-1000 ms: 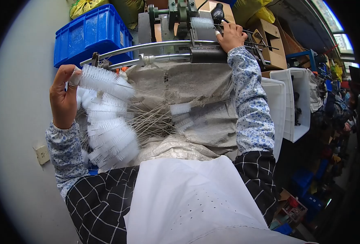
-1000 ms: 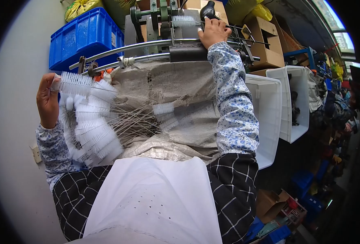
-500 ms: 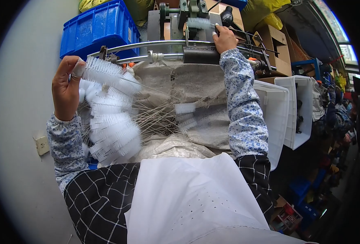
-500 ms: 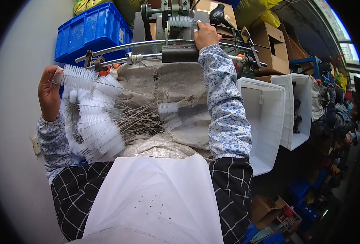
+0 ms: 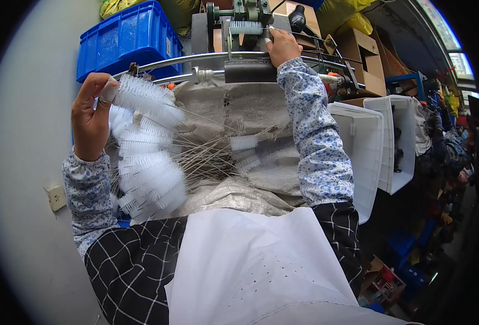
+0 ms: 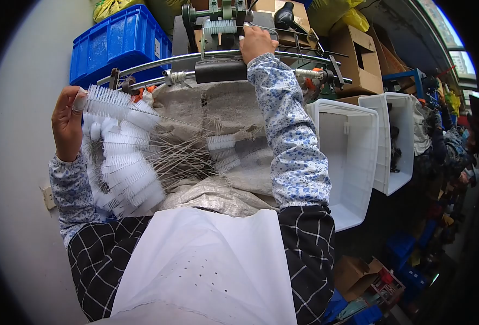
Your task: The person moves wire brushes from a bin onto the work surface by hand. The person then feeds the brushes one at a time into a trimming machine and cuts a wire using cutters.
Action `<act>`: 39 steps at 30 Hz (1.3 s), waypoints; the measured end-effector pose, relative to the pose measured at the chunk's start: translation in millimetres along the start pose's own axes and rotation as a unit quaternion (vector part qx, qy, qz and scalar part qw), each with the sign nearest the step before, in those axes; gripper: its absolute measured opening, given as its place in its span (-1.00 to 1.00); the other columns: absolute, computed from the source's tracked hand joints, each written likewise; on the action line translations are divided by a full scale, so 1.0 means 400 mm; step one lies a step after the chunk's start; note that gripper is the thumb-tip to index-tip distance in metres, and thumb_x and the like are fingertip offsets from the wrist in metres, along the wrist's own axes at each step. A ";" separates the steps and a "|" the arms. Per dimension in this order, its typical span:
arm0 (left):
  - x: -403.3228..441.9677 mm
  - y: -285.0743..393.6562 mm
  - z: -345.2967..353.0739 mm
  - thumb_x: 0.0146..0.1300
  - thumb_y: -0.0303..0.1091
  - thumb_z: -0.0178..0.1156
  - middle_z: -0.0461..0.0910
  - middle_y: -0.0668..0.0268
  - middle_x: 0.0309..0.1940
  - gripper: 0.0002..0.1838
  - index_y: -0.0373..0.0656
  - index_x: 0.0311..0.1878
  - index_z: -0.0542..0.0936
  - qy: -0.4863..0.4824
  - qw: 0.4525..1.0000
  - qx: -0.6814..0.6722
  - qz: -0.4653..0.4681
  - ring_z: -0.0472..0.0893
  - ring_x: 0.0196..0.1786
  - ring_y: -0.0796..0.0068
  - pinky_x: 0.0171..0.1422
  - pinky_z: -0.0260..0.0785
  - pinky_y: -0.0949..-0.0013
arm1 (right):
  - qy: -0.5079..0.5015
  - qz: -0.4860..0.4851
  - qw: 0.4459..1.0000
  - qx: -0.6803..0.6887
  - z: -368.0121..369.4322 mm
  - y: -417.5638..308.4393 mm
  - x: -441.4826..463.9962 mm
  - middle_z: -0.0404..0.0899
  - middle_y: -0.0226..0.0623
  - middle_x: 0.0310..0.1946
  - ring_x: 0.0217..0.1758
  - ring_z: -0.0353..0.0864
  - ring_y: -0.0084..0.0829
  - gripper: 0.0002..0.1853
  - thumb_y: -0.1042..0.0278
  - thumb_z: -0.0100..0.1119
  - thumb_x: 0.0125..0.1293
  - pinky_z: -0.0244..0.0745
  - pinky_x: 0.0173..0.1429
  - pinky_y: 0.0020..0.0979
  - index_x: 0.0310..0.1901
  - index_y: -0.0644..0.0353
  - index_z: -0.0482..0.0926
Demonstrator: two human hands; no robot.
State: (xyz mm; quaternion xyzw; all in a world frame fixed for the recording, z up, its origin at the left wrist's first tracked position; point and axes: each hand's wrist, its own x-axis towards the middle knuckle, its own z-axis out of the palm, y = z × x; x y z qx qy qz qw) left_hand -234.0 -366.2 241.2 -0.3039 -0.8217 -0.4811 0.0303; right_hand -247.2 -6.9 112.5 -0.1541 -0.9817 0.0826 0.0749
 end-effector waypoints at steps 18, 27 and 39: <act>0.049 0.001 0.096 0.23 -0.25 -0.02 0.46 0.36 -0.47 -0.84 -0.14 -0.26 0.37 -0.106 0.968 -0.216 -0.067 0.39 -0.47 0.73 -0.41 0.31 0.67 | -0.087 -0.074 0.988 -0.100 -0.066 0.320 0.099 0.41 -0.32 -0.04 0.03 0.35 -0.20 -0.71 0.18 -0.14 0.24 0.27 0.09 -0.34 -0.01 -0.11 0.41; 0.056 -0.002 0.126 0.22 -0.28 -0.01 0.44 0.35 -0.49 -0.85 -0.16 -0.30 0.34 -0.183 0.942 -0.269 -0.088 0.41 -0.44 0.66 -0.33 0.33 0.63 | -0.380 -0.088 0.869 0.305 -0.298 0.293 -0.152 0.44 -0.19 -0.08 0.00 0.42 -0.31 -0.52 0.14 -0.03 0.22 0.29 0.08 -0.42 0.12 0.20 0.25; -0.041 0.004 0.077 0.17 -0.30 0.03 0.46 0.22 -0.43 -0.70 -0.24 -0.10 0.27 -0.202 0.972 0.065 -0.102 0.49 -0.40 0.39 -0.35 0.29 0.41 | -0.178 -0.062 0.941 0.283 -0.183 -0.063 -0.182 0.54 -0.31 -0.40 -0.37 0.46 -0.40 -0.70 0.23 -0.10 0.23 0.39 -0.25 -0.40 -0.01 0.04 0.37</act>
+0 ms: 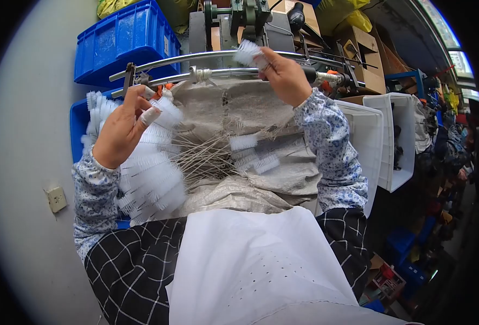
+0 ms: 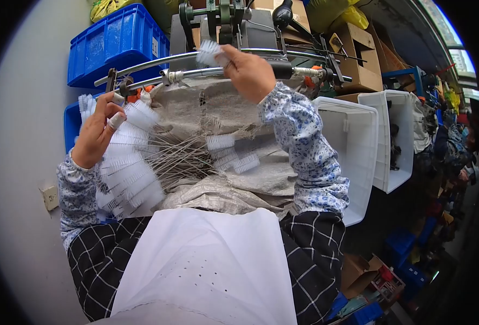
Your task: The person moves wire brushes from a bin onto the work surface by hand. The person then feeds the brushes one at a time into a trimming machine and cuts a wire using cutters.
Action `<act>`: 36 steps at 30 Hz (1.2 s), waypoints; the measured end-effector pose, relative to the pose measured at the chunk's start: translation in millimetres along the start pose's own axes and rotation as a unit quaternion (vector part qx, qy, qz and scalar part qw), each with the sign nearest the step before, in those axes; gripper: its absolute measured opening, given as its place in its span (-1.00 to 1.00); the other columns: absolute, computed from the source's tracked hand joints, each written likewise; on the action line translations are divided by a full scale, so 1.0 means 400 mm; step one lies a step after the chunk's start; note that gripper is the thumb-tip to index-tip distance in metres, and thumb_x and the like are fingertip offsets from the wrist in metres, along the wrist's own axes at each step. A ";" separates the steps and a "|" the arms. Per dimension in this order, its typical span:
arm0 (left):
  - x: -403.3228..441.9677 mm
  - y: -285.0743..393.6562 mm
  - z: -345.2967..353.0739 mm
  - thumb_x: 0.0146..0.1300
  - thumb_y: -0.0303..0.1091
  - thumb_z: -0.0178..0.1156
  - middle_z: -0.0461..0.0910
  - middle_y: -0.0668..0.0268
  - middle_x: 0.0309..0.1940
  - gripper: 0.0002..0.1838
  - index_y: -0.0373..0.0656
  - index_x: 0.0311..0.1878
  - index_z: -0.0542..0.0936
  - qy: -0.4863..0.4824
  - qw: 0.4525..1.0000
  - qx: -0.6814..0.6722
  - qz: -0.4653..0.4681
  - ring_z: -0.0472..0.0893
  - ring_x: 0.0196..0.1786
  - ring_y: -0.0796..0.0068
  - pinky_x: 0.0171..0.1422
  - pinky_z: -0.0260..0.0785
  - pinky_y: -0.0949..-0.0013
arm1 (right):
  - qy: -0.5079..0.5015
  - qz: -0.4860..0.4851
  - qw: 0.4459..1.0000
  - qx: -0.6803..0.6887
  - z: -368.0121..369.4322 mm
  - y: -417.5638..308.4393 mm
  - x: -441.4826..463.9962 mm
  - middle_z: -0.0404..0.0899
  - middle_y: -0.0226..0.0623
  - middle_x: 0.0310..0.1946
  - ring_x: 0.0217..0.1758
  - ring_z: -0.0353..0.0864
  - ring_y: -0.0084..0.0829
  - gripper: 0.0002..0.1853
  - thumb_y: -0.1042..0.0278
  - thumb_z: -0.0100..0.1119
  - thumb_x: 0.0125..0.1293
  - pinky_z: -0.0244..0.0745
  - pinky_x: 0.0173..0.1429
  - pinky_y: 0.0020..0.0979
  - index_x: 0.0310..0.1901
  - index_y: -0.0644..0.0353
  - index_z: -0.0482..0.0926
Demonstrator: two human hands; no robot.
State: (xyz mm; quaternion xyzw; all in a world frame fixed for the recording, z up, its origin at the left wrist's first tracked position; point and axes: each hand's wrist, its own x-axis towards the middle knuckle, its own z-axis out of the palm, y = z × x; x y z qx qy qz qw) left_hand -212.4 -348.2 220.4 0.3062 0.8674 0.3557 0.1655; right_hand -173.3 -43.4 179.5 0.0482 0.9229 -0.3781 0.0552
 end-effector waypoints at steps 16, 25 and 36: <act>-0.157 -0.112 -0.066 0.09 -0.32 0.10 0.39 0.18 -0.67 -0.80 -0.29 -0.43 0.40 -0.053 0.972 0.119 -0.196 0.38 -0.62 0.40 -0.48 0.19 0.42 | 0.183 -0.012 0.915 -0.359 -0.036 0.231 0.193 0.55 -0.50 -0.30 -0.23 0.36 -0.46 -0.70 0.21 -0.06 0.19 0.12 -0.10 -0.38 -0.03 -0.25 0.44; -0.091 -0.089 -0.068 0.19 -0.39 0.01 0.46 0.36 -0.45 -0.88 -0.24 -0.29 0.41 0.193 0.980 0.035 0.020 0.37 -0.38 0.62 -0.31 0.22 0.55 | 0.144 -0.002 0.895 -0.422 -0.035 0.290 0.251 0.39 -0.47 -0.01 0.16 0.18 -0.43 -0.61 0.35 -0.18 0.24 -0.09 0.16 -0.09 0.07 -0.38 0.30; -0.055 -0.018 -0.145 0.27 -0.28 -0.10 0.47 0.30 -0.33 -0.80 -0.18 -0.16 0.39 0.304 0.942 -0.003 0.142 0.44 -0.30 0.62 -0.18 0.31 0.54 | 0.196 0.056 0.885 -0.419 -0.069 0.307 0.200 0.21 -0.38 0.10 0.24 0.02 -0.33 -0.40 -0.01 0.01 0.11 -0.13 0.18 0.08 0.18 -0.10 0.13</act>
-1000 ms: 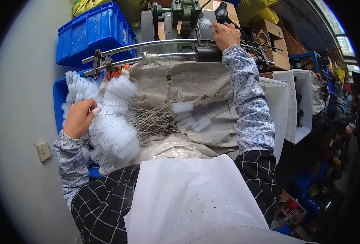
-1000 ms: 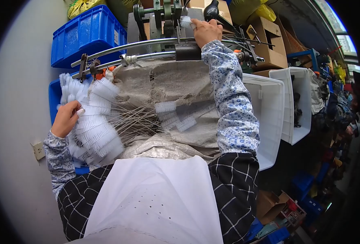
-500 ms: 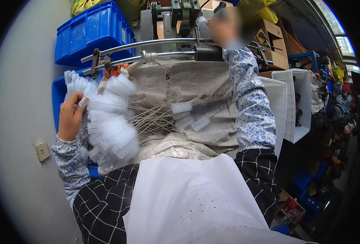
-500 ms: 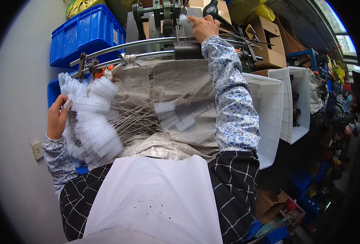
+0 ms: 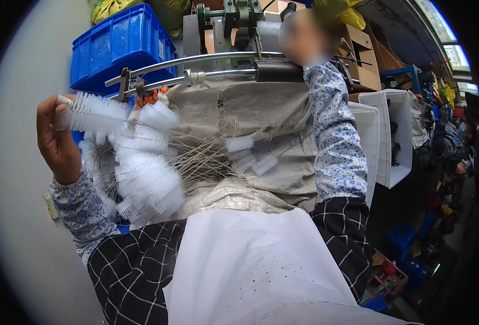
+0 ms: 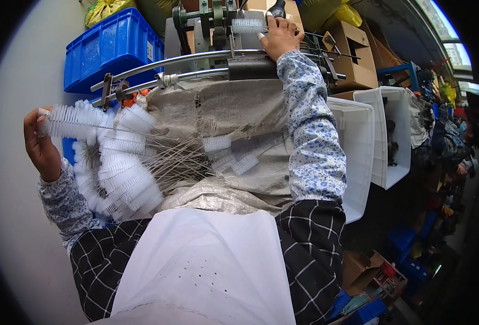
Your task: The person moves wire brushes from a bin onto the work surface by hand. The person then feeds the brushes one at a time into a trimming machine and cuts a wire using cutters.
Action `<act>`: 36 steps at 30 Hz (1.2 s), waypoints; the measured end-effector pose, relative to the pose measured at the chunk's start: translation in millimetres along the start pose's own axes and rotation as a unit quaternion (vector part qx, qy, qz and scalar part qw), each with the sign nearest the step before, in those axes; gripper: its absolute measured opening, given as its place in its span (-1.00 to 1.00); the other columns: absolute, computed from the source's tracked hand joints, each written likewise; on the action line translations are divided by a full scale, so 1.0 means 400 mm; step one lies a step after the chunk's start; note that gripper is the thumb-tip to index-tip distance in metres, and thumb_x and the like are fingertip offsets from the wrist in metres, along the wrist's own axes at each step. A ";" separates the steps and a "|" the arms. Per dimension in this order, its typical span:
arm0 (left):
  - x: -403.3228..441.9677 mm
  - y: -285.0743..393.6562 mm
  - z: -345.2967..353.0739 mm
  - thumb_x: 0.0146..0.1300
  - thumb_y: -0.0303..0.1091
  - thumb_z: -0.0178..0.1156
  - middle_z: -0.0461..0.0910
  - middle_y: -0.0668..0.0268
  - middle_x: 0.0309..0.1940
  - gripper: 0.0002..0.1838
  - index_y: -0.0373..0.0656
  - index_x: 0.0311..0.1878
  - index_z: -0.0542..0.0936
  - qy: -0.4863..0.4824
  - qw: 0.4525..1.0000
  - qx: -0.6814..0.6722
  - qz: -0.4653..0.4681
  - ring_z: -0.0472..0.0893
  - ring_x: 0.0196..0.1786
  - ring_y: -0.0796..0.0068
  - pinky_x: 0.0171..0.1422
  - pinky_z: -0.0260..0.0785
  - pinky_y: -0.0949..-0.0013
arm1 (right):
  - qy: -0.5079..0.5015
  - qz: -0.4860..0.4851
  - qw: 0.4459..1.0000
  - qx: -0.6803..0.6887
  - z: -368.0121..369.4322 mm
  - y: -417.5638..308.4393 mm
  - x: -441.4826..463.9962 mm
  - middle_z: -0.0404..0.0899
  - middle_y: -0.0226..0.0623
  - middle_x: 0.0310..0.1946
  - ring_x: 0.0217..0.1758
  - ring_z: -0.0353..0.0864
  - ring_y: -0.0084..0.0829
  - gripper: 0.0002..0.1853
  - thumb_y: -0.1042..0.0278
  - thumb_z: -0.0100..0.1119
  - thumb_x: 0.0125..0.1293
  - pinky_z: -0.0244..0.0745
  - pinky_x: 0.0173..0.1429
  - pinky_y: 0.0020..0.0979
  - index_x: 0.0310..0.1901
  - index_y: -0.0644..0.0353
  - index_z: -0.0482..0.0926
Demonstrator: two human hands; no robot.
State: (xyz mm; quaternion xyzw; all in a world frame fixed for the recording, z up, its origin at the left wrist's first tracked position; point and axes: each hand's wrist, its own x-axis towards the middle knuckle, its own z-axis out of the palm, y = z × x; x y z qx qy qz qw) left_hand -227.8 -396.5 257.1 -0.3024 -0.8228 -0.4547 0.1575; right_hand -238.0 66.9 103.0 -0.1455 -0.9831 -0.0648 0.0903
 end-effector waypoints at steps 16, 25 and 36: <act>-0.003 -0.001 0.001 0.25 -0.33 -0.10 0.47 0.29 -0.30 -0.80 -0.19 -0.14 0.40 0.011 0.999 -0.042 -0.011 0.43 -0.27 0.63 -0.13 0.26 0.59 | 0.000 0.035 0.982 0.188 0.002 -0.096 -0.016 0.45 -0.35 -0.13 -0.01 0.39 -0.33 -0.63 0.23 0.03 0.09 0.26 0.00 -0.14 -0.02 0.05 0.43; 0.017 0.029 0.061 0.25 -0.29 -0.07 0.46 0.37 -0.34 -0.84 -0.14 -0.20 0.40 0.002 0.999 -0.037 0.003 0.37 -0.36 0.71 -0.25 0.21 0.65 | -0.025 0.029 0.988 0.151 -0.049 -0.254 -0.025 0.44 -0.31 -0.10 -0.02 0.40 -0.27 -0.63 0.22 0.02 0.11 0.28 -0.01 -0.11 -0.02 0.04 0.41; 0.004 0.001 0.049 0.25 -0.28 -0.06 0.47 0.37 -0.34 -0.83 -0.13 -0.20 0.42 0.008 0.997 -0.066 -0.030 0.39 -0.34 0.71 -0.25 0.24 0.65 | 0.009 -0.002 0.980 0.198 0.012 -0.004 -0.008 0.46 -0.27 -0.16 -0.05 0.41 -0.22 -0.63 0.23 0.04 0.09 0.30 0.02 -0.24 -0.04 0.08 0.44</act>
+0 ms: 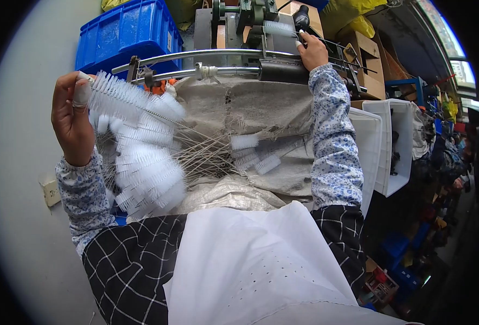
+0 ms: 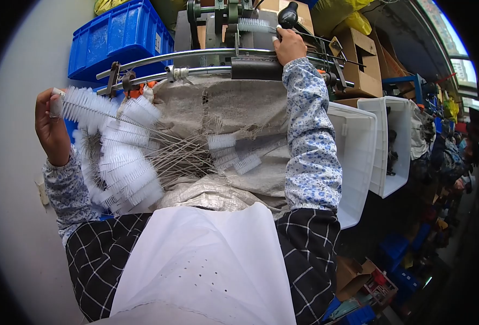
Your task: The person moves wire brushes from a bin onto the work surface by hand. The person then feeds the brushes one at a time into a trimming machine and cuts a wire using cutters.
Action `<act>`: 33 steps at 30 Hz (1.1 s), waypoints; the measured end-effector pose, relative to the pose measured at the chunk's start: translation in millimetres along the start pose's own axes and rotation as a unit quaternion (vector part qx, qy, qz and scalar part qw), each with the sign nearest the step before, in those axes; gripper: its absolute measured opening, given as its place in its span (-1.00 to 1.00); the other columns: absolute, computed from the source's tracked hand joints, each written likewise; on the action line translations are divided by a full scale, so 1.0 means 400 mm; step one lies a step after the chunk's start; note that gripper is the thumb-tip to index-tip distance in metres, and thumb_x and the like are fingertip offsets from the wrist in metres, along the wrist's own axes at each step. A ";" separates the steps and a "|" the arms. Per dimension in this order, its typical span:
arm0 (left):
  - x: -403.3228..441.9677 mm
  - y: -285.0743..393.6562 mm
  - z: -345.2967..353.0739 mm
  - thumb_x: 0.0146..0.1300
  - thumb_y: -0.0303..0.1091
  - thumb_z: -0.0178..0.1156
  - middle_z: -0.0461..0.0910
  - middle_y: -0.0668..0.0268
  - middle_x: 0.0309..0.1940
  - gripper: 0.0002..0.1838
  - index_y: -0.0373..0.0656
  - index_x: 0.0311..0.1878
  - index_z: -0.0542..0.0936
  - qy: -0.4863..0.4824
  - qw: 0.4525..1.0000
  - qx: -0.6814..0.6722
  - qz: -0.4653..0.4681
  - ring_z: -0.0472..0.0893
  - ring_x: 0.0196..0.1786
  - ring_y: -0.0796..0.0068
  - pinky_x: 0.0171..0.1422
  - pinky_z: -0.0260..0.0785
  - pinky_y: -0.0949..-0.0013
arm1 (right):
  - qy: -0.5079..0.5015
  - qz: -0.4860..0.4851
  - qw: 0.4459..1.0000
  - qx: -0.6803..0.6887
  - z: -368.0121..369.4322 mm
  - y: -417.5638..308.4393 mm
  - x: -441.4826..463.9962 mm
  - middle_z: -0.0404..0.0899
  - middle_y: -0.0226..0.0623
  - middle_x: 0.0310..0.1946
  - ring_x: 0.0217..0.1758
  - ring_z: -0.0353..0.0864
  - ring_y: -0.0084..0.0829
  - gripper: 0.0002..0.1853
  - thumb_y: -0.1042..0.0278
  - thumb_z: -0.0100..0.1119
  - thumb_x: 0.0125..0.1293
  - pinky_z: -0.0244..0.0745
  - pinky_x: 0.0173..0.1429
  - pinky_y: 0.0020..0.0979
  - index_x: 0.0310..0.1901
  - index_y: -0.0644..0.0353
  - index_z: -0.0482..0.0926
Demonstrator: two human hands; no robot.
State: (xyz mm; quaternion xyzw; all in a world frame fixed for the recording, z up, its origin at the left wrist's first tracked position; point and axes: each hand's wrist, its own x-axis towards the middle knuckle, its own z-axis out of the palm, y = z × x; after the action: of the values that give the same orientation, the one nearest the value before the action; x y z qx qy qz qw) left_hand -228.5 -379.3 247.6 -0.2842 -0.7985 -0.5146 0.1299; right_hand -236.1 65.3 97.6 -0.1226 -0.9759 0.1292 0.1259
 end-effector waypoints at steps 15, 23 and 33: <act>0.030 -0.019 0.119 0.24 -0.32 -0.06 0.49 0.25 -0.42 -0.84 -0.23 -0.24 0.34 -0.185 0.943 -0.249 -0.121 0.55 -0.38 0.51 -0.30 0.46 0.47 | -0.183 -0.034 0.982 -0.021 -0.202 0.085 -0.028 0.50 -0.21 -0.24 -0.14 0.46 -0.28 -0.73 0.29 -0.08 0.21 0.32 -0.04 -0.38 -0.04 -0.02 0.43; 0.036 0.000 0.146 0.24 -0.31 -0.06 0.46 0.28 -0.44 -0.85 -0.21 -0.28 0.33 -0.228 0.932 -0.261 -0.105 0.51 -0.41 0.56 -0.29 0.45 0.47 | -0.152 0.065 0.985 -0.055 -0.174 0.090 -0.005 0.53 -0.24 -0.25 -0.20 0.51 -0.27 -0.73 0.26 -0.11 0.22 0.38 -0.11 -0.30 -0.04 -0.22 0.40; 0.021 -0.013 0.118 0.24 -0.34 -0.07 0.40 0.33 -0.45 -0.87 -0.21 -0.26 0.32 -0.223 0.925 -0.271 -0.146 0.48 -0.39 0.60 -0.30 0.44 0.49 | -0.240 0.061 0.950 0.188 -0.217 0.211 0.008 0.53 -0.32 -0.28 -0.24 0.49 -0.45 -0.78 0.34 -0.01 0.21 0.37 -0.12 -0.49 -0.10 0.07 0.44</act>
State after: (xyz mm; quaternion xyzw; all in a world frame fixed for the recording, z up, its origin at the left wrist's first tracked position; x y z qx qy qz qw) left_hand -234.4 -335.7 227.4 -0.2967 -0.6694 -0.6479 -0.2102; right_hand -197.4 164.5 155.6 -0.1214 -0.9261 0.3429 -0.0996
